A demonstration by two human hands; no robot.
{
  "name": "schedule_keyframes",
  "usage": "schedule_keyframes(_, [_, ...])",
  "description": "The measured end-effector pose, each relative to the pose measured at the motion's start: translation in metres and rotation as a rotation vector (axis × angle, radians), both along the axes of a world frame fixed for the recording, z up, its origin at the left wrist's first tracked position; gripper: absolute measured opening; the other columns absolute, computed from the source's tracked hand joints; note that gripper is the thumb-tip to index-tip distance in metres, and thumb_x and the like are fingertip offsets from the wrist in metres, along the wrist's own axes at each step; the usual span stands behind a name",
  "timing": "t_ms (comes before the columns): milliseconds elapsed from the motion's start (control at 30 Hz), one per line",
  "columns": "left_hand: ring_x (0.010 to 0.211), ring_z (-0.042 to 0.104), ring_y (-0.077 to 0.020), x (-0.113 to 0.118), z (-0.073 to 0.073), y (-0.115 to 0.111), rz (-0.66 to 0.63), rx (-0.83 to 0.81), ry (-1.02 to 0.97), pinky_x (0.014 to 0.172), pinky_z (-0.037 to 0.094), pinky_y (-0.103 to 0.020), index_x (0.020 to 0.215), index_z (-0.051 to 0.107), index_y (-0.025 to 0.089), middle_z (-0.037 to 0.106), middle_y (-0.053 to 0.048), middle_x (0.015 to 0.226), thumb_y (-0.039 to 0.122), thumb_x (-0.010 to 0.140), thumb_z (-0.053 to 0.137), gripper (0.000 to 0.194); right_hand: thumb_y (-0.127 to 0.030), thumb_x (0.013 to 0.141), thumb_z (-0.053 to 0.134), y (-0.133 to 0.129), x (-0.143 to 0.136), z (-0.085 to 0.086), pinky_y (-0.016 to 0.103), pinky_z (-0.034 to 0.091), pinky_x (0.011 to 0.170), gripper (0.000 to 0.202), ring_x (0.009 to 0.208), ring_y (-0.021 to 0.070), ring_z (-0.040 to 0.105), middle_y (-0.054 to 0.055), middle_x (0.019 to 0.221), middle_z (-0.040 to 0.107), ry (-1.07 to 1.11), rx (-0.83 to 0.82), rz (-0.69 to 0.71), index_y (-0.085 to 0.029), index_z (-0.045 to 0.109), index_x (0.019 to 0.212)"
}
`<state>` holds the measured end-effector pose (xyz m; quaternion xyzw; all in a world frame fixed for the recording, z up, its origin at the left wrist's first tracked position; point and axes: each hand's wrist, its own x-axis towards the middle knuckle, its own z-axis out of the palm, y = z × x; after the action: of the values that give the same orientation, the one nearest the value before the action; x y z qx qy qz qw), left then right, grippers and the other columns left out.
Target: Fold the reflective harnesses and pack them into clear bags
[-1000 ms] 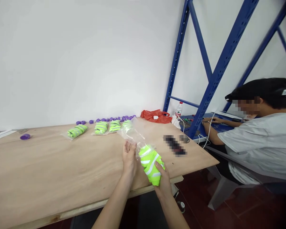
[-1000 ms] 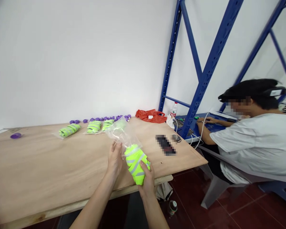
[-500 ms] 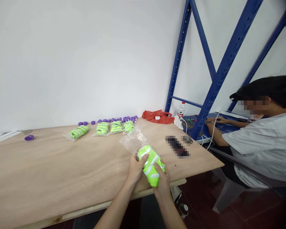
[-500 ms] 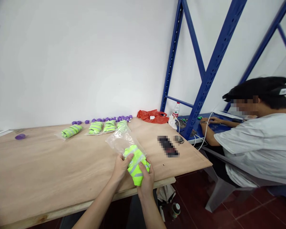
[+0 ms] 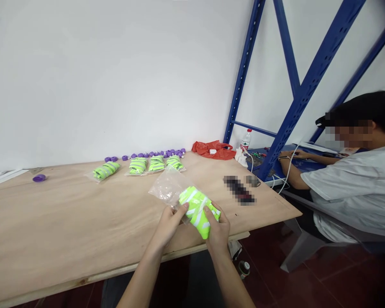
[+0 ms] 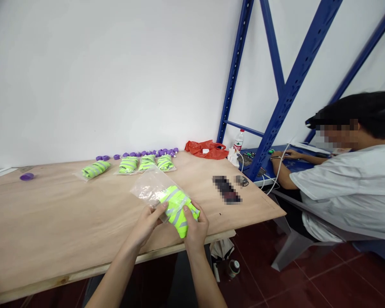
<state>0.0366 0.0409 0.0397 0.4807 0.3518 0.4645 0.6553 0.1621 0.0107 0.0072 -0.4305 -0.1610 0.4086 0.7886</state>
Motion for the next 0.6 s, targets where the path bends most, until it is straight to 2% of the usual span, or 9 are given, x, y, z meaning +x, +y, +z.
schedule_keyframes(200, [0.081, 0.065, -0.0232, -0.004, 0.016, -0.012, -0.033, 0.081, 0.126, 0.069, 0.051, -0.028, 0.092, 0.073, 0.014, 0.073, -0.008, 0.09, 0.048, 0.073, 0.079, 0.04, -0.045, 0.061, 0.087, 0.0, -0.006, 0.003, 0.037, 0.059, 0.072, 0.064, 0.083, 0.0259, 0.071, 0.011, 0.096, 0.076, -0.055, -0.02, 0.001, -0.012, 0.072, 0.114])
schedule_keyframes(433, [0.074, 0.061, -0.0202, -0.029, 0.031, -0.006, -0.101, 0.112, 0.25, 0.067, 0.048, -0.027, 0.081, 0.07, 0.015, 0.069, -0.005, 0.078, 0.052, 0.079, 0.072, 0.037, -0.042, 0.063, 0.086, -0.003, -0.007, 0.005, 0.033, 0.057, 0.068, 0.053, 0.075, 0.0213, 0.068, 0.008, 0.09, 0.075, -0.114, 0.014, 0.027, -0.013, 0.075, 0.106])
schedule_keyframes(533, [0.073, 0.06, -0.02, -0.033, 0.034, -0.009, -0.071, 0.119, 0.332, 0.065, 0.046, -0.027, 0.077, 0.068, 0.016, 0.067, -0.004, 0.075, 0.051, 0.08, 0.071, 0.036, -0.042, 0.064, 0.086, -0.005, -0.006, 0.006, 0.033, 0.056, 0.07, 0.051, 0.077, 0.0215, 0.067, 0.009, 0.092, 0.075, -0.157, 0.014, 0.001, -0.013, 0.075, 0.104])
schedule_keyframes(600, [0.07, 0.059, -0.0195, -0.028, 0.034, -0.017, -0.033, 0.154, 0.391, 0.06, 0.044, -0.026, 0.073, 0.067, 0.016, 0.066, -0.003, 0.072, 0.048, 0.08, 0.071, 0.033, -0.043, 0.064, 0.085, -0.007, -0.005, 0.008, 0.034, 0.056, 0.071, 0.051, 0.08, 0.022, 0.067, 0.01, 0.095, 0.075, -0.176, 0.009, -0.03, -0.013, 0.075, 0.104])
